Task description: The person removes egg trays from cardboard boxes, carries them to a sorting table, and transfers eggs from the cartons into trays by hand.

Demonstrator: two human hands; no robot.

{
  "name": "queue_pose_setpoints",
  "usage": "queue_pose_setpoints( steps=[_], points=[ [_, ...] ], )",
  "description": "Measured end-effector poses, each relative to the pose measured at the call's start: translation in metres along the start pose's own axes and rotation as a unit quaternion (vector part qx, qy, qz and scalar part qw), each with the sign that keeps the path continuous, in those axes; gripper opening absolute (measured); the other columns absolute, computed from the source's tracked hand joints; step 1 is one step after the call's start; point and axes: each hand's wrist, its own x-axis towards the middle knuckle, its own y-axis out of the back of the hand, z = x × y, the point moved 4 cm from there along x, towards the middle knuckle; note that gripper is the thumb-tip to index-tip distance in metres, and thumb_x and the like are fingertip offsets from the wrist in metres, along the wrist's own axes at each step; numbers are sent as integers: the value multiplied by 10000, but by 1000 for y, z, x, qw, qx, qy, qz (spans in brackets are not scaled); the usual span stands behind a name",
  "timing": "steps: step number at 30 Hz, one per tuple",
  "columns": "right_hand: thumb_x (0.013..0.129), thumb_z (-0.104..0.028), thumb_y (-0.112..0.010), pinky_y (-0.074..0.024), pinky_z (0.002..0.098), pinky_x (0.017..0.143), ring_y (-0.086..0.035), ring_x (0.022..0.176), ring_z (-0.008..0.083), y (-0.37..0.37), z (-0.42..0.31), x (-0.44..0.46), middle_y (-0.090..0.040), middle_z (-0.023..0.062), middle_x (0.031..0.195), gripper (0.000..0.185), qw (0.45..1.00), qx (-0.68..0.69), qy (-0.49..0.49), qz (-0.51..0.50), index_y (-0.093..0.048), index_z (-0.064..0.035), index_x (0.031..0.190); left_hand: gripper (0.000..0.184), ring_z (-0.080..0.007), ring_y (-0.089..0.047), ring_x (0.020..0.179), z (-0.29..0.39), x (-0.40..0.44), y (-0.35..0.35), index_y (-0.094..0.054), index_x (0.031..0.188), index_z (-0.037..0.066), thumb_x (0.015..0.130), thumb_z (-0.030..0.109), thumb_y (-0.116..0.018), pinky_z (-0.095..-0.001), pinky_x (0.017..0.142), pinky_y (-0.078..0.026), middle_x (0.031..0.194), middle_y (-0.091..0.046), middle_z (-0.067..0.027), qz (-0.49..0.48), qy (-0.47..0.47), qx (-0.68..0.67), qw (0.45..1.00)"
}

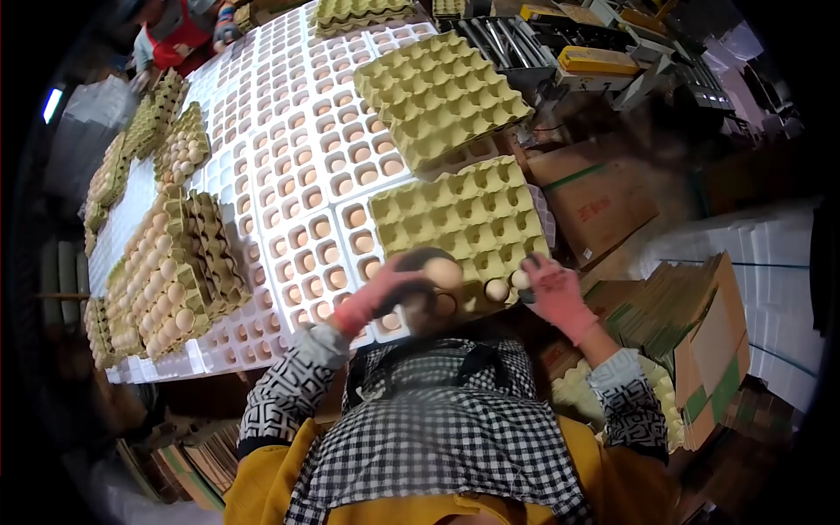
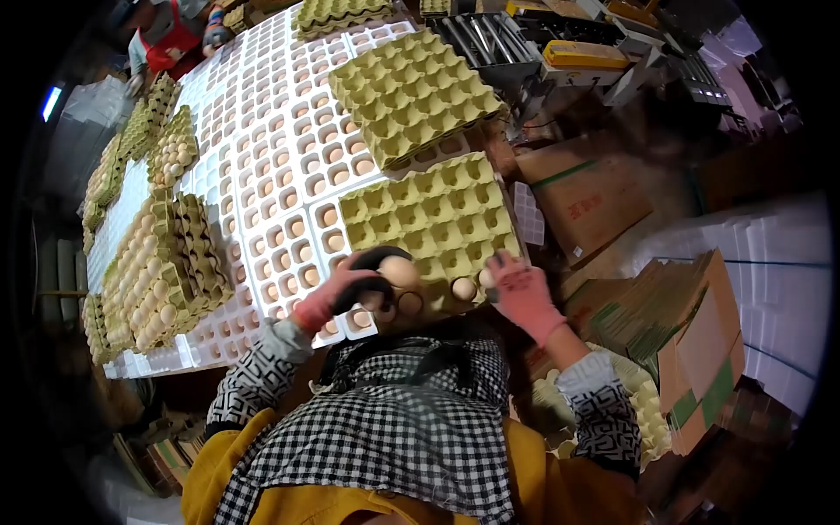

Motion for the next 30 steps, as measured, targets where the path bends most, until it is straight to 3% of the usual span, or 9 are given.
queue_pose_setpoints(
  steps=[2,5,7,9,11,15,22,27,30],
  points=[
    [756,-107,-691,-531,344,747,-638,909,257,29,10,-8,-599,129,1180,499,921,365,-128,52,-534,-61,1228,549,-193,-628,943,2,-36,23,-423,1402,10,892,117,-597,-305,791,-522,1159,-604,-133,-10,13,-292,956],
    [782,-65,-708,-541,309,794,-627,920,196,55,9,-21,-580,110,1244,559,539,820,-189,32,-493,-12,1295,607,-185,-637,875,8,-66,39,-426,1394,28,850,157,-662,-329,725,-547,1153,-598,-110,32,-34,-231,972],
    [744,-94,-752,-532,330,839,-622,951,201,57,-5,-16,-571,109,1261,603,670,726,-155,-6,-507,5,1287,537,-247,-668,913,-11,-74,35,-555,1282,48,770,56,-717,-329,739,-571,1261,-551,-119,109,49,-4,993],
    [707,-122,-796,-523,351,883,-617,982,206,60,-21,-5,-563,108,1277,651,783,612,-105,-38,-521,22,1279,427,-273,-668,881,2,-74,2,-613,1167,48,756,93,-721,-350,709,-562,1193,-563,-126,104,-47,521,846],
    [700,-245,-810,-507,412,877,-620,1003,266,67,-61,10,-575,135,1238,611,996,-13,-25,-79,-588,-157,1262,295,-301,-658,825,-49,-60,-19,-648,991,76,727,187,-716,-396,665,-542,1114,-559,-154,115,-49,609,783],
    [785,-197,-689,-495,435,882,-598,1043,330,-42,-35,0,-547,187,1317,389,967,-235,94,20,-635,-204,1170,264,-327,-664,810,-73,-37,-30,-651,975,106,750,242,-679,-426,676,-517,1129,-555,-235,65,24,638,767],
    [603,-110,-833,-496,391,949,-603,1101,300,45,-38,23,-524,181,1311,635,978,188,-77,-48,-615,-77,1198,669,-347,-574,1165,-38,-220,72,-584,1298,197,733,520,-738,-438,949,-471,1357,-478,-204,381,68,353,852],
    [637,-108,-817,-507,333,932,-622,1058,222,-7,-183,57,-618,141,1193,606,857,486,-117,-126,-611,43,1187,548,-272,-657,919,-104,-447,187,-641,1170,121,718,388,-795,-383,750,-547,1218,-552,-125,702,197,379,570],
    [611,-177,-849,-522,353,894,-648,1032,244,-33,-364,112,-630,167,1200,598,913,361,45,-184,-656,-19,1155,537,-314,-642,966,-131,-506,238,-630,1195,161,726,363,-796,-401,777,-544,1253,-521,-153,703,255,355,560]
  ],
)
